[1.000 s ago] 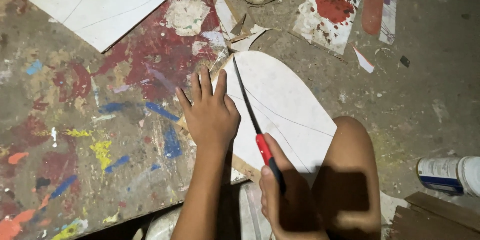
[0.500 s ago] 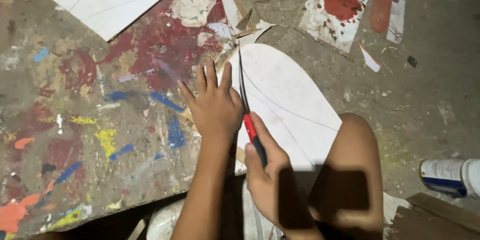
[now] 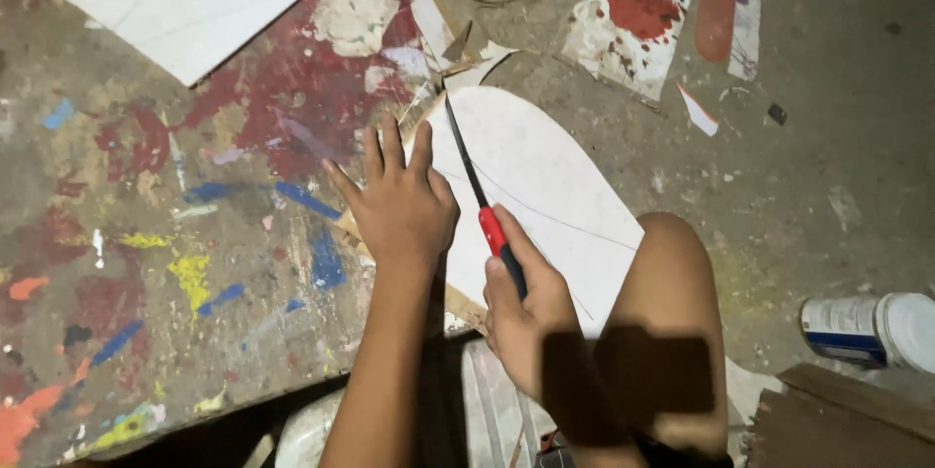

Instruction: Using a utility knife to cut a curved shape out of a white board on a workbench.

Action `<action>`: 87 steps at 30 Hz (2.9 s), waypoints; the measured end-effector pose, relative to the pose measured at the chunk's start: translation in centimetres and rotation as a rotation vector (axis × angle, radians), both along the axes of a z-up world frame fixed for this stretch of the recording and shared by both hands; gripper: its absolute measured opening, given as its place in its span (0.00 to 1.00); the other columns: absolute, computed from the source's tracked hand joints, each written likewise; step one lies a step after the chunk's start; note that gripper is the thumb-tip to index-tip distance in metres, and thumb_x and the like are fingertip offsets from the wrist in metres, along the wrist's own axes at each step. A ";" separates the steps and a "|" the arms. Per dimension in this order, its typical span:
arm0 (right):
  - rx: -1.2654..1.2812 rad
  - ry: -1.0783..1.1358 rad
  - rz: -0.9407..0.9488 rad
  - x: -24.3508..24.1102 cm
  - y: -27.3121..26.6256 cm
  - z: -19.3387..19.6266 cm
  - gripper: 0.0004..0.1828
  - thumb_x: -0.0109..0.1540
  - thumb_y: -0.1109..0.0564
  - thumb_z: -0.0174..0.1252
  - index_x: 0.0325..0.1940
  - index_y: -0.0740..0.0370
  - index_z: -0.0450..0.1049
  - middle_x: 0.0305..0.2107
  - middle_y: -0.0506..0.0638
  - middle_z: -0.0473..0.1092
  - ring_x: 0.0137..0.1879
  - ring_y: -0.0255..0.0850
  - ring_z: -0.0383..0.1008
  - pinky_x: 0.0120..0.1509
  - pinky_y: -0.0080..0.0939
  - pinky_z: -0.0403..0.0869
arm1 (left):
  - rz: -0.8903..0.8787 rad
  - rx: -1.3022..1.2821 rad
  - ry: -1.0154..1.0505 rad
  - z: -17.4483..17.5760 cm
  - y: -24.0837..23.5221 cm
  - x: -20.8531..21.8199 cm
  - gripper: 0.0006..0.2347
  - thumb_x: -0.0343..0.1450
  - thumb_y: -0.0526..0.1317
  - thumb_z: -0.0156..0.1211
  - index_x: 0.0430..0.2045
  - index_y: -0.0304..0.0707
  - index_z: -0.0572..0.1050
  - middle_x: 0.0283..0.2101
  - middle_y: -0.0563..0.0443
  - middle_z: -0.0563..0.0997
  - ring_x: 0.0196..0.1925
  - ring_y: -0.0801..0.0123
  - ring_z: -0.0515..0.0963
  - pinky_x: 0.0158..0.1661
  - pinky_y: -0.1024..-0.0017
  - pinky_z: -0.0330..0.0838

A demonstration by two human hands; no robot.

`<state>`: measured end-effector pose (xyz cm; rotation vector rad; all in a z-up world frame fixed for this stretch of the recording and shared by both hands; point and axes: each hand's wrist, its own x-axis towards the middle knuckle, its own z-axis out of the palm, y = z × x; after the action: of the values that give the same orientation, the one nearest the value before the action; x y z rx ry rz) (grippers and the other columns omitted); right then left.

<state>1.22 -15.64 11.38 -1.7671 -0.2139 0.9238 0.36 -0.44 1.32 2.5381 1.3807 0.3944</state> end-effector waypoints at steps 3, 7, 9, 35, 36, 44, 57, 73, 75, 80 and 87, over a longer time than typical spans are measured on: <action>0.108 0.080 -0.072 -0.3 -1.2 -0.8 0.34 0.65 0.47 0.48 0.78 0.42 0.64 0.14 0.42 0.49 0.16 0.29 0.44 0.18 0.30 0.46 | 0.005 0.026 -0.018 0.0 0.0 0.1 0.25 0.72 0.46 0.43 0.69 0.60 0.63 0.76 0.48 0.57 0.78 0.52 0.52 0.66 0.25 0.38; 0.129 0.075 0.005 -1.0 -0.8 -1.3 0.38 0.64 0.44 0.49 0.81 0.43 0.58 0.13 0.42 0.50 0.17 0.29 0.46 0.18 0.31 0.49 | -0.007 -0.017 -0.001 -0.3 0.0 -0.2 0.26 0.72 0.46 0.43 0.69 0.58 0.61 0.76 0.46 0.56 0.78 0.51 0.50 0.66 0.23 0.36; 0.175 0.011 -0.012 0.3 0.8 -3.6 0.38 0.64 0.44 0.51 0.80 0.46 0.58 0.14 0.44 0.53 0.15 0.31 0.48 0.17 0.34 0.54 | -0.005 0.028 -0.022 -0.3 0.1 0.0 0.25 0.72 0.47 0.42 0.69 0.60 0.63 0.75 0.47 0.58 0.78 0.52 0.51 0.66 0.24 0.35; 0.151 -0.171 0.051 1.5 3.3 -3.8 0.30 0.69 0.60 0.42 0.78 0.60 0.55 0.16 0.50 0.60 0.15 0.35 0.60 0.13 0.33 0.64 | 0.052 -0.028 -0.083 0.8 -1.0 0.1 0.24 0.72 0.44 0.41 0.66 0.62 0.70 0.75 0.47 0.64 0.78 0.52 0.56 0.68 0.26 0.33; 0.140 -0.183 0.042 1.6 3.6 -3.9 0.30 0.69 0.60 0.42 0.78 0.60 0.56 0.16 0.51 0.60 0.15 0.36 0.61 0.14 0.33 0.65 | 0.059 -0.014 -0.100 1.1 -0.5 0.4 0.23 0.72 0.44 0.42 0.65 0.62 0.71 0.74 0.47 0.65 0.78 0.52 0.57 0.67 0.25 0.34; 0.089 -0.228 0.081 2.2 5.6 -4.0 0.30 0.68 0.59 0.43 0.77 0.61 0.57 0.18 0.53 0.65 0.18 0.37 0.64 0.16 0.35 0.69 | 0.067 0.036 -0.117 -0.5 -0.3 0.5 0.24 0.71 0.44 0.44 0.65 0.62 0.71 0.74 0.47 0.66 0.77 0.52 0.59 0.67 0.24 0.33; 0.114 -0.190 0.020 1.8 8.0 -1.4 0.30 0.68 0.58 0.42 0.76 0.67 0.55 0.32 0.70 0.76 0.17 0.37 0.64 0.14 0.36 0.70 | 0.062 0.113 -0.093 -2.1 -0.2 0.7 0.25 0.69 0.46 0.47 0.65 0.64 0.71 0.74 0.50 0.66 0.77 0.53 0.59 0.66 0.20 0.30; 0.096 -0.106 -0.050 9.0 13.5 -5.8 0.26 0.69 0.54 0.48 0.72 0.61 0.65 0.19 0.51 0.67 0.17 0.37 0.68 0.13 0.38 0.71 | 0.012 0.091 -0.074 -0.5 -0.5 0.0 0.24 0.72 0.45 0.43 0.66 0.63 0.69 0.74 0.50 0.66 0.77 0.54 0.59 0.69 0.28 0.38; 0.075 -0.326 -0.011 11.2 15.2 -7.4 0.25 0.69 0.50 0.46 0.70 0.59 0.68 0.19 0.48 0.69 0.17 0.40 0.73 0.15 0.42 0.71 | -0.011 0.020 -0.101 -0.2 -0.7 -0.2 0.24 0.73 0.44 0.41 0.67 0.59 0.68 0.74 0.48 0.65 0.77 0.53 0.59 0.71 0.34 0.43; 0.321 -0.346 -0.087 10.4 12.3 0.1 0.25 0.70 0.55 0.46 0.72 0.64 0.63 0.19 0.46 0.59 0.18 0.33 0.65 0.15 0.30 0.69 | 0.019 0.007 -0.148 0.5 -0.5 -0.1 0.24 0.72 0.43 0.41 0.65 0.56 0.71 0.73 0.46 0.67 0.77 0.51 0.60 0.72 0.38 0.42; 0.252 -0.233 -0.032 2.9 -2.4 0.0 0.38 0.62 0.44 0.53 0.75 0.61 0.64 0.11 0.43 0.57 0.15 0.30 0.52 0.18 0.28 0.52 | -0.028 0.004 -0.077 -0.5 0.2 -0.1 0.25 0.74 0.46 0.37 0.70 0.53 0.62 0.76 0.45 0.57 0.78 0.50 0.50 0.73 0.40 0.33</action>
<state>4.11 -18.07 11.41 -1.6347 -0.4322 0.6358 0.29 -0.24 0.77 2.5143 1.3171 0.4848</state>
